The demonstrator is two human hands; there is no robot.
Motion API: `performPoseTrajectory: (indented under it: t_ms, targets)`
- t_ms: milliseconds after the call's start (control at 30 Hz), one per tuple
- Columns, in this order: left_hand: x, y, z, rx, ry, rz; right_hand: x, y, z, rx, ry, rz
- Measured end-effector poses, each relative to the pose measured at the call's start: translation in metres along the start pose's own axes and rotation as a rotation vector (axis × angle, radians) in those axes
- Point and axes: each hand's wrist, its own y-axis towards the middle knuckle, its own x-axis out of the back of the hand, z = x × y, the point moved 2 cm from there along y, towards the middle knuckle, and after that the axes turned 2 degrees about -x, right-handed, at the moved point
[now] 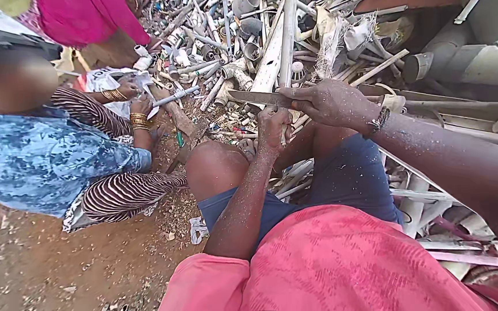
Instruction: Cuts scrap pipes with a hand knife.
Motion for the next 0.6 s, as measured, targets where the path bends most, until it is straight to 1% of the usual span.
performPoseTrajectory:
  t_ms: [33,133,167,233,367,433,467,500,567,600]
  targets:
    - [0.0,0.001,0.0,-0.002,-0.016,0.015,0.001,0.001,-0.001,-0.008,-0.01,-0.017]
    - [-0.001,0.001,-0.003,0.013,-0.063,0.075,0.018,0.011,-0.019,-0.125,0.029,-0.155]
    - [0.0,0.001,-0.002,0.024,-0.075,0.07,0.016,0.011,-0.019,-0.096,0.029,-0.153]
    - [0.004,-0.001,0.002,0.039,-0.094,0.055,0.007,0.003,-0.015,-0.049,0.013,-0.084]
    - [0.001,0.0,0.001,0.043,-0.101,0.095,0.018,0.006,-0.03,-0.111,0.032,-0.153]
    - [0.002,0.001,0.002,0.036,-0.103,0.063,0.009,0.001,-0.022,-0.014,0.046,-0.075]
    - [0.002,0.002,0.003,0.032,-0.094,0.046,0.004,-0.003,-0.016,0.006,0.027,-0.024]
    - [0.002,0.003,0.003,0.023,-0.086,0.041,0.004,-0.004,-0.013,-0.004,-0.001,-0.024]
    - [0.001,0.002,0.003,0.012,-0.068,0.072,0.012,0.0,-0.02,-0.108,-0.003,-0.112]
    - [0.0,0.002,0.002,0.01,-0.063,0.084,0.017,0.002,-0.023,-0.137,0.01,-0.129]
